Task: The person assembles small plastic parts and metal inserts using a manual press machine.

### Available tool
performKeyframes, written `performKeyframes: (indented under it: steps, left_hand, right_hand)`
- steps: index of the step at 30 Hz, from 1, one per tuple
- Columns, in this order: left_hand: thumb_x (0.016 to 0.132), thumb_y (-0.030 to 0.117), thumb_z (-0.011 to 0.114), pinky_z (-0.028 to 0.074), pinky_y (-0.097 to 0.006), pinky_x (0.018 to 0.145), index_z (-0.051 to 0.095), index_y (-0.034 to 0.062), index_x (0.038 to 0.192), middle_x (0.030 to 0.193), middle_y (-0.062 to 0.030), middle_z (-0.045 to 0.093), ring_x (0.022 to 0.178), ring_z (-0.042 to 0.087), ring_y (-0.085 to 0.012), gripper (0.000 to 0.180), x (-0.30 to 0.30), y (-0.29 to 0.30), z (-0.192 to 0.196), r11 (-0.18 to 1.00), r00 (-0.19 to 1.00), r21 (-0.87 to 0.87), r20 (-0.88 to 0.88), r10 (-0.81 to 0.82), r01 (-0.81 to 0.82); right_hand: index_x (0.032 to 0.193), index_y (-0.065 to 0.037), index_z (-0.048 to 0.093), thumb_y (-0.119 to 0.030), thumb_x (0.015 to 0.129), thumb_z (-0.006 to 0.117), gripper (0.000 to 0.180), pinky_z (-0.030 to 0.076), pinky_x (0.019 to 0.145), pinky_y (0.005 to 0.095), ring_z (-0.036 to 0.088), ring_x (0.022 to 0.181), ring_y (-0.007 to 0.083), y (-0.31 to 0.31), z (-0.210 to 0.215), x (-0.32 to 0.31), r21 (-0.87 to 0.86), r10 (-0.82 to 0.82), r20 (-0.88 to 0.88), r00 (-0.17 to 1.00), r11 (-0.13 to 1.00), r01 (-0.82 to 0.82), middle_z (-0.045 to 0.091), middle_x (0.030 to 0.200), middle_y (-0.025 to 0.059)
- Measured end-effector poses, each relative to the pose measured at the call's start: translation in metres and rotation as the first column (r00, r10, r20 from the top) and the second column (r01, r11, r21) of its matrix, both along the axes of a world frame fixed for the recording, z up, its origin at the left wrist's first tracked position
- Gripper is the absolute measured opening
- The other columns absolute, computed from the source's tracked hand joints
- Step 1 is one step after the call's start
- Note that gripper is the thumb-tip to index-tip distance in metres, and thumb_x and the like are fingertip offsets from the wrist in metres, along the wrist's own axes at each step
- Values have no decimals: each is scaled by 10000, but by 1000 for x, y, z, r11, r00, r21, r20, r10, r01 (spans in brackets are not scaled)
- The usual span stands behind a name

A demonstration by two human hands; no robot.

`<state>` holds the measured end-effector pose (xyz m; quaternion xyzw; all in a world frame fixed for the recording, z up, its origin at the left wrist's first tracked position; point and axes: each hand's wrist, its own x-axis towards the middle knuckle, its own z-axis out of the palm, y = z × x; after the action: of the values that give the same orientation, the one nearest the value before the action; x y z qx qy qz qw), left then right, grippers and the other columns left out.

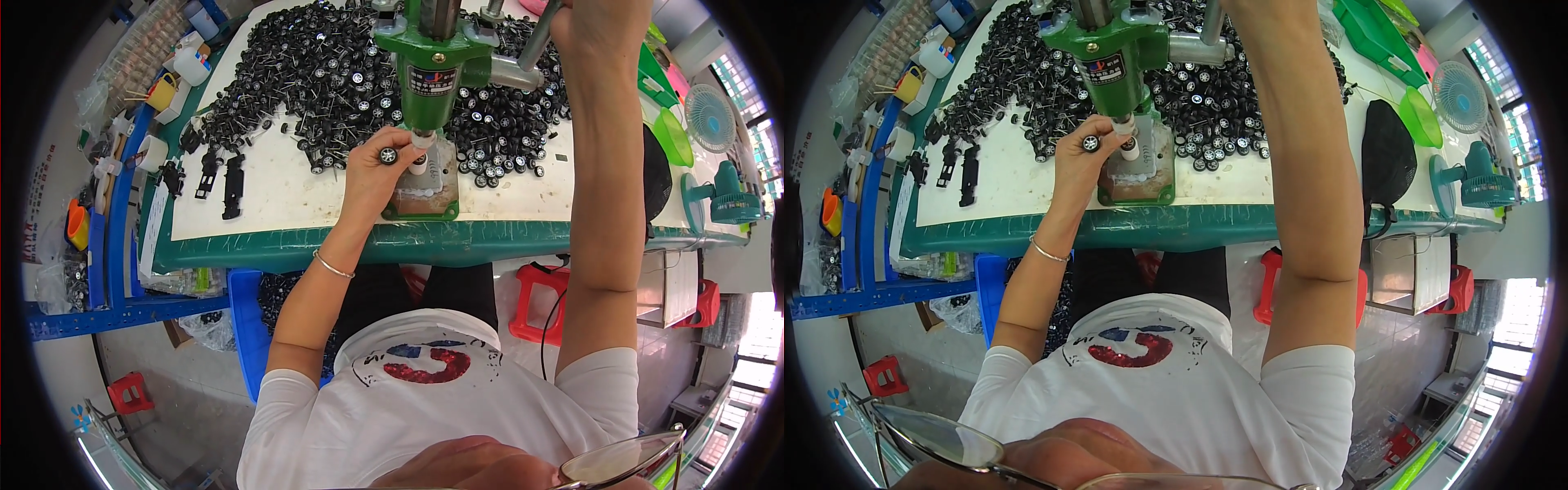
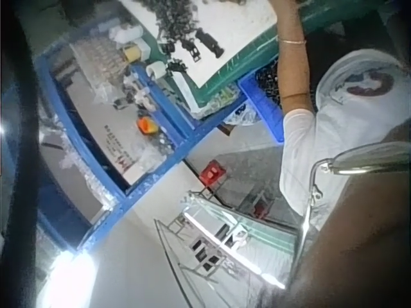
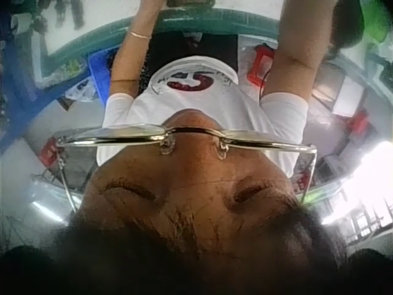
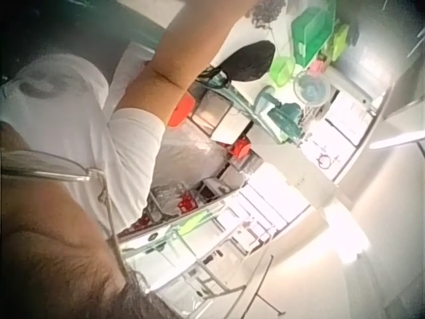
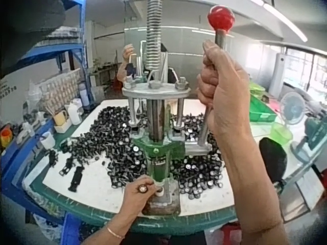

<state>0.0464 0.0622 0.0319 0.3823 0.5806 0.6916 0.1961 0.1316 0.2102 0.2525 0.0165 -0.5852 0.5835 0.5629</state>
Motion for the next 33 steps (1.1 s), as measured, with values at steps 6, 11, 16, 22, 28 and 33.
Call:
performKeyframes:
  steps: [6, 11, 16, 22, 28, 33]
  left_hand:
    - [818, 12, 690, 468, -215, 742, 679, -30, 936, 884, -13, 626, 807, 576, -82, 126, 0, 2, -8, 1000, 999, 23, -42, 8, -7]
    - [824, 21, 687, 477, -216, 738, 677, -27, 952, 900, -16, 633, 820, 585, -83, 137, 4, 1, -10, 999, 999, 27, -19, 35, -35]
    - [845, 29, 670, 487, -221, 742, 665, 0, 1064, 965, -13, 647, 845, 593, -81, 221, 9, 1, -12, 998, 995, -15, 85, 61, -60]
    - [874, 34, 639, 473, -228, 777, 617, 28, 1185, 1011, -12, 640, 892, 583, -84, 312, 10, 6, -18, 997, 998, 76, 61, 13, -17]
    - [875, 66, 629, 474, -245, 782, 598, 26, 1160, 905, -45, 641, 860, 600, -114, 289, 0, 4, -22, 975, 839, 205, 543, -35, -91]
    - [869, 57, 585, 491, -273, 705, 539, 44, 1021, 789, -50, 611, 698, 592, -145, 159, -37, -35, -36, 945, 689, 222, 725, 6, -242]
  right_hand:
    - [757, -129, 473, -263, 932, 587, 248, 168, 359, 203, 216, 400, 17, -3, -18, 19, 313, 97, -163, 982, 949, -42, 304, 540, -91]
    - [721, -95, 450, -266, 934, 512, 280, 143, 384, 237, 171, 416, 49, -23, -34, 28, 288, 9, -252, 968, 955, 67, 258, 517, -50]
    - [710, -75, 459, -266, 915, 504, 284, 144, 396, 251, 173, 424, 64, -21, -37, 28, 282, 26, -271, 962, 958, 53, 269, 514, -28]
    - [709, -74, 437, -221, 923, 518, 272, 148, 408, 252, 172, 443, 73, 2, -12, 22, 222, 82, -160, 984, 974, -45, 251, 526, -27]
    - [773, -108, 510, -223, 940, 581, 215, 254, 337, 186, 326, 374, 29, 87, -4, -30, -557, 861, -431, 270, -19, -830, 398, 530, -64]
    - [928, -53, 569, -224, 970, 521, 183, 389, 470, 218, 492, 550, 91, 57, -21, -24, -277, 124, 172, 977, 958, -73, 544, 692, 0]
